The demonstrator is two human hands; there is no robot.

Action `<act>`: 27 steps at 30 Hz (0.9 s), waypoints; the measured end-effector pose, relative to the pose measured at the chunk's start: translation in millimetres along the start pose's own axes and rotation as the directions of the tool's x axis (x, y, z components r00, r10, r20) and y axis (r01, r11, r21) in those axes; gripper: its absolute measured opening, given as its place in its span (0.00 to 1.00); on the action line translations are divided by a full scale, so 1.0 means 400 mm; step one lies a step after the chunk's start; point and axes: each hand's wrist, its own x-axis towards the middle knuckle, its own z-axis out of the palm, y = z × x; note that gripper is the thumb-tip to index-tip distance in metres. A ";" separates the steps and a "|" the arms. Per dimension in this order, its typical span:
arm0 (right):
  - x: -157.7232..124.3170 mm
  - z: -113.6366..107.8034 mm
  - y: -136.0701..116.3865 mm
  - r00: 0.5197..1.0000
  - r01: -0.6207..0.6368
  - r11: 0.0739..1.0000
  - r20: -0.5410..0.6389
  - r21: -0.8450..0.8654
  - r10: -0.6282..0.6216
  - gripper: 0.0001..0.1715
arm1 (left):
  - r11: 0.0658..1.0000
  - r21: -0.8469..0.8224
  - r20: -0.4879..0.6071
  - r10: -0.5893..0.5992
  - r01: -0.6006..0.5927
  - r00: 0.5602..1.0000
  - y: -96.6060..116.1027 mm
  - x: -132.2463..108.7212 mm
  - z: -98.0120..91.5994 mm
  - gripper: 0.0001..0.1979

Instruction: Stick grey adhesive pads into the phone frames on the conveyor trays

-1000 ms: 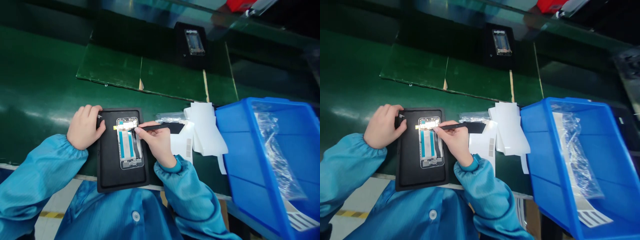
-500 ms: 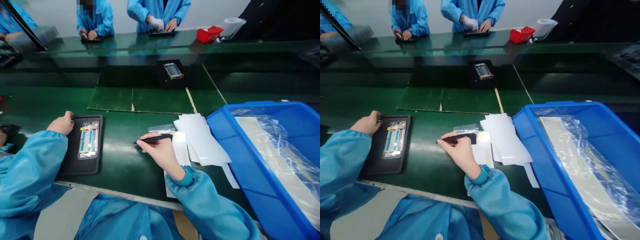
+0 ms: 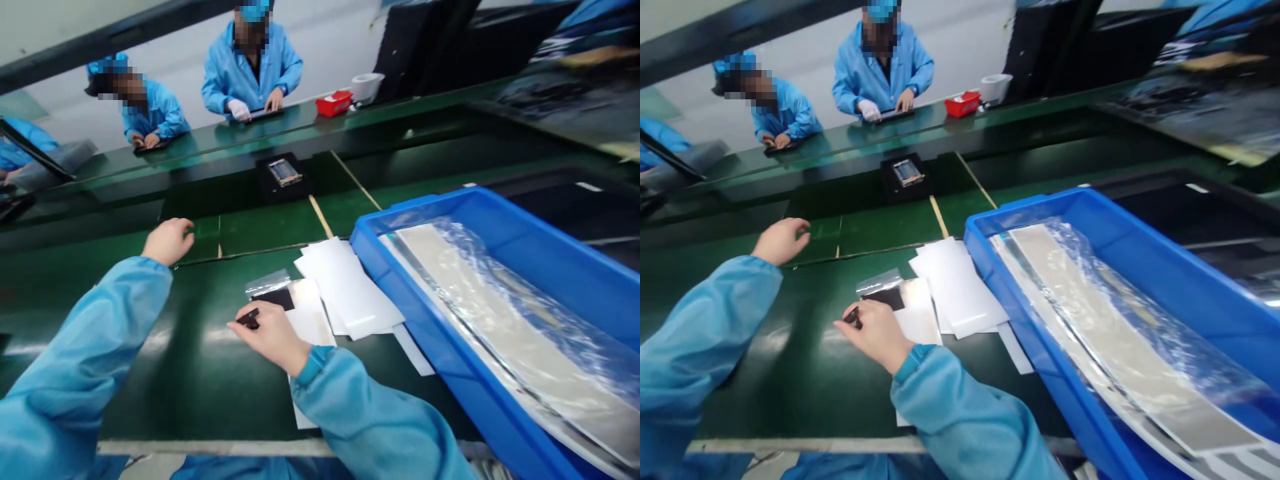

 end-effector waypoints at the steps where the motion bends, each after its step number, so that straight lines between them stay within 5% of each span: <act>1: -0.003 0.001 0.007 0.999 0.035 0.998 0.003 -0.043 -0.035 0.08 | 0.999 -0.019 0.017 0.044 -0.043 0.999 0.076 0.050 0.014 0.15; 6: -0.010 0.002 0.019 0.979 0.199 0.938 0.108 -0.283 -0.175 0.08 | 0.989 -0.075 0.084 0.137 -0.130 0.987 0.373 0.259 0.092 0.20; 9: -0.004 -0.003 0.015 0.939 0.313 0.845 0.275 -0.433 -0.208 0.08 | 0.992 -0.103 0.114 0.087 -0.076 0.990 0.462 0.344 0.128 0.23; 12: 0.005 -0.011 0.008 0.909 0.372 0.782 0.368 -0.500 -0.197 0.09 | 0.989 -0.146 0.120 0.024 -0.007 0.992 0.495 0.391 0.144 0.21; 19: 0.006 -0.015 0.010 0.921 0.376 0.766 0.302 -0.521 -0.246 0.08 | 0.917 -0.383 0.084 -0.082 0.108 0.993 0.412 0.344 0.137 0.15; 27: 0.004 -0.005 0.023 0.928 0.373 0.763 0.225 -0.527 -0.298 0.10 | 0.550 -0.753 0.154 -0.389 0.362 0.908 0.168 0.101 0.124 0.10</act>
